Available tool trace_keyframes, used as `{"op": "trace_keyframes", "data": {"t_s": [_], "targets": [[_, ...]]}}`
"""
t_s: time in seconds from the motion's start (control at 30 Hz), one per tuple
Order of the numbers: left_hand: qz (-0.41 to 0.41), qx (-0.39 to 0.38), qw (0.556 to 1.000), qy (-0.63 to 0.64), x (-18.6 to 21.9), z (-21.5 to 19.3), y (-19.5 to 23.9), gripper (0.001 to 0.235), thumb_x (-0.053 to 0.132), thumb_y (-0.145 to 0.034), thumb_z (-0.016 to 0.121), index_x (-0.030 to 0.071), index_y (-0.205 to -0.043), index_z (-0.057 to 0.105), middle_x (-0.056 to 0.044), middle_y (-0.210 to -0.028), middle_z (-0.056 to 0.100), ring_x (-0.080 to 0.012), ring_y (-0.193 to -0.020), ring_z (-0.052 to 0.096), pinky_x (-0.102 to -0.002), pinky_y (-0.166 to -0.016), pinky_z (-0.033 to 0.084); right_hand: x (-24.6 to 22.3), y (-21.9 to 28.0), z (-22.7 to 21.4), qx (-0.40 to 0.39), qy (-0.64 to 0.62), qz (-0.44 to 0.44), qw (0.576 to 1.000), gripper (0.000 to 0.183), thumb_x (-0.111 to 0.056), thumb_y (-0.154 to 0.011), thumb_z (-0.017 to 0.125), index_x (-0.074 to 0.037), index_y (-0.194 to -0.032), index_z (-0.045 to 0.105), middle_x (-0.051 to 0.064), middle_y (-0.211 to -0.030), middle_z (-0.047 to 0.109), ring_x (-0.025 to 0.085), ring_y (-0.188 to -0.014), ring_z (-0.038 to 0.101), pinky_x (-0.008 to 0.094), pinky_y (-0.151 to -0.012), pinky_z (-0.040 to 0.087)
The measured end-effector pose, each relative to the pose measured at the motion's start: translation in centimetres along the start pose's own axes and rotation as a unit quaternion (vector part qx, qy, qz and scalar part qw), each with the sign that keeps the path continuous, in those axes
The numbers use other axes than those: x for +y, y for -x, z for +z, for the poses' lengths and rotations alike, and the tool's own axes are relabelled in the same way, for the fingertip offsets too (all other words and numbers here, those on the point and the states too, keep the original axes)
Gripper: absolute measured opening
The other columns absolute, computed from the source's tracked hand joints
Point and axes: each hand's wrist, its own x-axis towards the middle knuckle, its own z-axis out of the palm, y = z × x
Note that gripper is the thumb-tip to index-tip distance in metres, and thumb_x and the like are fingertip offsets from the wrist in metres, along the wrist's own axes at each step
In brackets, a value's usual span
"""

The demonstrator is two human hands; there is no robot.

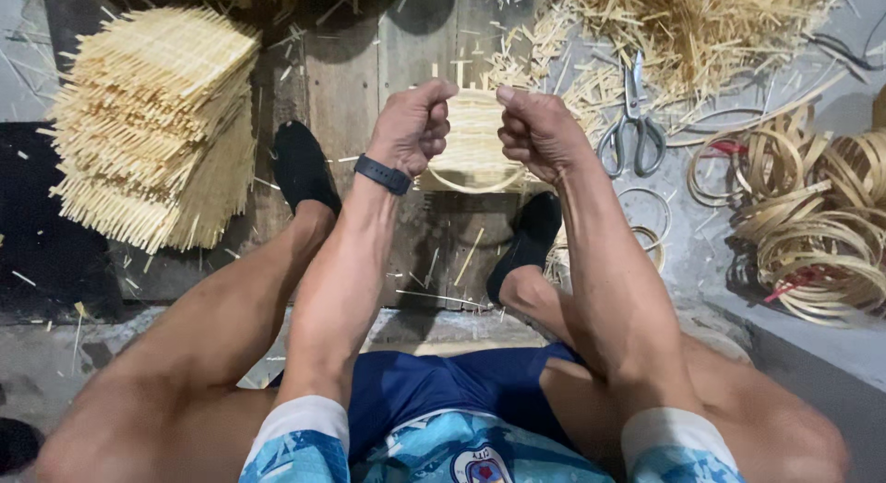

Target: The person sits on the floor and repeatedly picks up rectangular bamboo mats, places a circular bamboo ring on top, and uses shears to trim the excess bamboo strips flush with the ring. The finished circles are stacked nearby.

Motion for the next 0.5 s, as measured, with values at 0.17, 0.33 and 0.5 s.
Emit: {"op": "trace_keyframes", "data": {"t_s": [0.17,0.33,0.5], "targets": [[0.016,0.046,0.999,0.019,-1.0,-2.5,-1.5,0.017,0.022,-0.088,0.073,0.009,-0.079,0.072,0.009,-0.049,0.039,-0.0028,-0.041,0.032,-0.021,-0.038,0.026,0.9,0.1,-2.4,0.11,0.218,-0.062,0.968,0.015,-0.015,-0.09,0.077,-0.003,-0.099,0.073,0.002,-0.08,0.071,0.009,-0.071,0.069,0.025,-0.069,0.062],[0.266,0.158,0.918,-0.248,-5.5,-5.6,-4.3,0.009,0.01,-0.077,0.078,0.007,-0.085,0.076,0.001,-0.071,0.071,-0.0116,-0.064,0.065,-0.029,-0.058,0.052,4.3,-1.5,-4.3,0.263,0.409,-0.1,0.868,0.015,-0.013,-0.086,0.079,0.001,-0.091,0.076,0.006,-0.074,0.072,0.015,-0.063,0.068,0.035,-0.059,0.056],[0.366,0.211,0.747,-0.514,-8.4,-7.9,-5.7,0.026,0.008,-0.067,0.081,0.005,-0.093,0.082,-0.014,-0.077,0.072,-0.0263,-0.071,0.069,-0.035,-0.069,0.056,7.7,-3.4,-5.6,0.309,0.519,-0.176,0.777,0.017,-0.014,-0.079,0.083,-0.002,-0.091,0.08,0.013,-0.076,0.076,0.019,-0.068,0.074,0.034,-0.068,0.058]]}}
